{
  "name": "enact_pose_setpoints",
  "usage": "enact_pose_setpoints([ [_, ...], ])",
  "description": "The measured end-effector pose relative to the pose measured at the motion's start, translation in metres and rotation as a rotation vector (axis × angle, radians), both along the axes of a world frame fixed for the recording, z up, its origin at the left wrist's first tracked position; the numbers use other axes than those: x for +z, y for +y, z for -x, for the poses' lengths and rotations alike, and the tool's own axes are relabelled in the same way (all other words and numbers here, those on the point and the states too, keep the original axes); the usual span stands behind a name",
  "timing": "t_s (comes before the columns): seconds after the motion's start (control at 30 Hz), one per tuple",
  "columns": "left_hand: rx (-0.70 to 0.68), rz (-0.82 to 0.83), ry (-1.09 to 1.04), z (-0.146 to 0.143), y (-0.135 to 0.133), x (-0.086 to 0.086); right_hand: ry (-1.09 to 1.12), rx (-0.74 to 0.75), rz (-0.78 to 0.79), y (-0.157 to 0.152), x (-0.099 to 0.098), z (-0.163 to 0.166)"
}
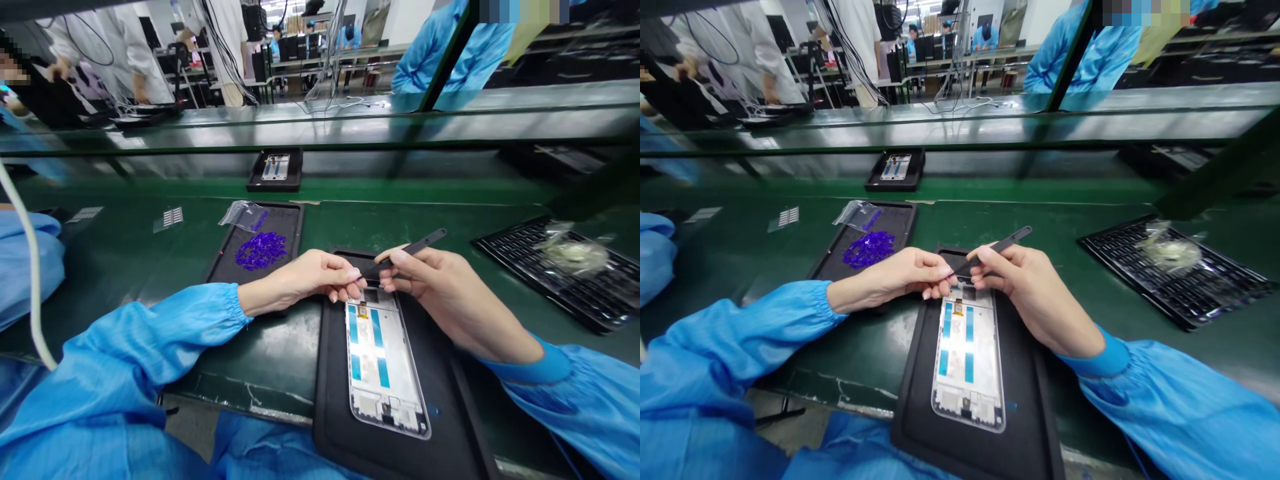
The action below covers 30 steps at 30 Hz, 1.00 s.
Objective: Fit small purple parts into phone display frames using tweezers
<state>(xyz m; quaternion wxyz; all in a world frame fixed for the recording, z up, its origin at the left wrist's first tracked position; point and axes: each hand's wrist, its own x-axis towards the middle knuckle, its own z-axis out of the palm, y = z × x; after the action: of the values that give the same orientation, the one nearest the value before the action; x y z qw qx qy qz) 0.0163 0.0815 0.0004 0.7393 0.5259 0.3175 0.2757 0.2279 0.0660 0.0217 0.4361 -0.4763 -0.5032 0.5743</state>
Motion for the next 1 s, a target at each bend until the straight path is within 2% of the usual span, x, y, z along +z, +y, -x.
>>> enact_pose_setpoints([
  [0.2, 0.029, 0.054, -0.048, 0.000, -0.002, 0.002, -0.032, -0.040, -0.108, 0.000, -0.005, -0.001],
  [0.67, 0.054, 0.069, -0.049, -0.001, -0.005, 0.005, -0.022, -0.025, -0.110, 0.000, -0.006, -0.002],
  [0.83, 0.048, 0.032, -0.046, 0.000, -0.002, 0.002, -0.016, -0.036, -0.144, -0.001, -0.004, -0.003],
  [0.9, 0.072, -0.055, 0.011, -0.001, -0.007, 0.001, 0.007, -0.089, -0.196, 0.000, -0.001, -0.005],
  [0.93, 0.072, -0.153, 0.069, -0.003, -0.013, 0.002, 0.017, -0.125, -0.227, 0.001, 0.001, -0.007],
  [1.0, -0.025, -0.497, 0.202, -0.006, -0.030, 0.006, 0.021, -0.190, -0.275, 0.005, 0.003, -0.012],
])
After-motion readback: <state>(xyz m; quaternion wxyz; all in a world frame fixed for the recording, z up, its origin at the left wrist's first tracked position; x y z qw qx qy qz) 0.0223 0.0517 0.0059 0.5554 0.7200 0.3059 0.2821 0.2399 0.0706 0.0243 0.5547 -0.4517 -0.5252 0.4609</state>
